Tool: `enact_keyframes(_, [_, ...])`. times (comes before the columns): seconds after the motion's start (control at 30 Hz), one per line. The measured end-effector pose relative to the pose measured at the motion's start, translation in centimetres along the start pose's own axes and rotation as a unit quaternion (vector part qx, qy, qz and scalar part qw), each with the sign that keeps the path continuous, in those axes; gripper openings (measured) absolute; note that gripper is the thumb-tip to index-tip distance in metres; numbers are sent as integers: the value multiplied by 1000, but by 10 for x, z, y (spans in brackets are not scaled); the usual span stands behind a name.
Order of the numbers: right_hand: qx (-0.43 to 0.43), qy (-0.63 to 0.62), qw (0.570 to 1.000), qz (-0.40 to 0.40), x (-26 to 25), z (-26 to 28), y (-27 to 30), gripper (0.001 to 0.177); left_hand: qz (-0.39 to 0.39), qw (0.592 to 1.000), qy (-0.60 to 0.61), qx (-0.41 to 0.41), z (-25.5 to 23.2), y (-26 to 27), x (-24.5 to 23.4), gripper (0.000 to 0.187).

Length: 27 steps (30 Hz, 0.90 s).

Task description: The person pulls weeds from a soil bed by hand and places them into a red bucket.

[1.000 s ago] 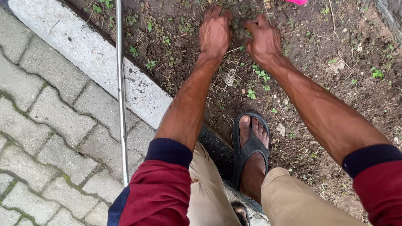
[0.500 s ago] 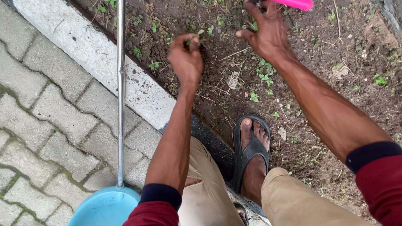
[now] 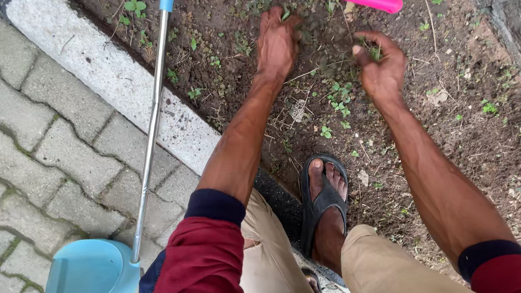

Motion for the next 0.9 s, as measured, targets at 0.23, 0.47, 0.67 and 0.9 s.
enact_keyframes(0.23, [-59, 253, 961, 93, 37, 24, -24, 48, -23, 923, 294, -247, 26, 38, -2, 17])
enact_keyframes(0.47, [-95, 262, 952, 128, 76, -3, -60, 6, -87, 846, 437, -294, 28, 104, -32, 15])
enact_keyframes(0.67, [138, -321, 936, -33, 2, -22, -22, 18, -52, 908, 355, -217, 20, 100, -43, 13])
enact_keyframes(0.9, [215, -42, 976, 7, -49, 11, 5, 14, 6, 981, 178, -83, -25, 35, 12, 38])
Point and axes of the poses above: each hand's wrist, its own y-axis away from the middle knuckle, its own x-axis out of the palm, z = x × y, the point moved 6 cm from there along -y, towards the middle knuckle, and after that the axes turned 10 degrees about z, right-handed, at the moved point
